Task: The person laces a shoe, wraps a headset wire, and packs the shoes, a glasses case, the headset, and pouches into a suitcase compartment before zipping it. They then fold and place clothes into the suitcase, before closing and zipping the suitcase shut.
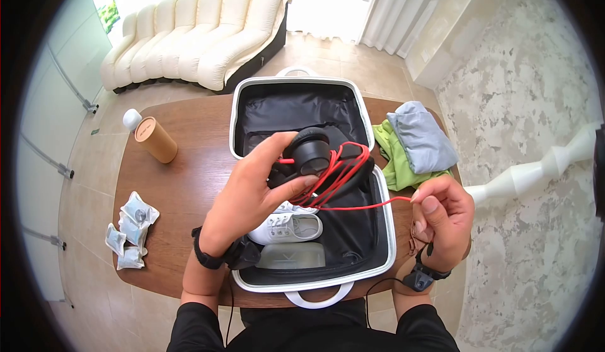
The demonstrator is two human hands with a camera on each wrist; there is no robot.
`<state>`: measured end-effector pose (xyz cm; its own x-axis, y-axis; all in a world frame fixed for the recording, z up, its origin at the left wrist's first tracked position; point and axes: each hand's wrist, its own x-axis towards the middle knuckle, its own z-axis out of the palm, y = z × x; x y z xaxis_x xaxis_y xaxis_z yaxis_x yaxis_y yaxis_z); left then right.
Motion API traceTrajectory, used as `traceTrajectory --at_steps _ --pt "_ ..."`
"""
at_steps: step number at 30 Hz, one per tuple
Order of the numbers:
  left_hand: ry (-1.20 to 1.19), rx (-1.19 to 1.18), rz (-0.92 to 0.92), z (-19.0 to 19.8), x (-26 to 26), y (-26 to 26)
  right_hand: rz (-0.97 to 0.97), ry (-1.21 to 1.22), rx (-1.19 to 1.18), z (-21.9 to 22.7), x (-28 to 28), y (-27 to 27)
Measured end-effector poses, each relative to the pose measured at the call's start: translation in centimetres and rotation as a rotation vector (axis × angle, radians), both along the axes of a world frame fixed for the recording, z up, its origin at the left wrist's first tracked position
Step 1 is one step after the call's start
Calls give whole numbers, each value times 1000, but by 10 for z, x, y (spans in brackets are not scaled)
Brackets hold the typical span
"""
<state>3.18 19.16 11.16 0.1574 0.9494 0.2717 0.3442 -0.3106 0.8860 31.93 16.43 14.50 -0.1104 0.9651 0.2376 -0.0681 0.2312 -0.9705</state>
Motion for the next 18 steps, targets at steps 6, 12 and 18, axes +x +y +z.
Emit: traceTrajectory --at_steps 6,12,18 --pt "89 60 -75 -5 -2 1 189 132 129 -12 10 9" --pt "98 65 -190 -1 -9 -2 444 379 109 -10 11 22" --pt "131 110 -290 3 -12 -4 140 150 233 -26 0 24"
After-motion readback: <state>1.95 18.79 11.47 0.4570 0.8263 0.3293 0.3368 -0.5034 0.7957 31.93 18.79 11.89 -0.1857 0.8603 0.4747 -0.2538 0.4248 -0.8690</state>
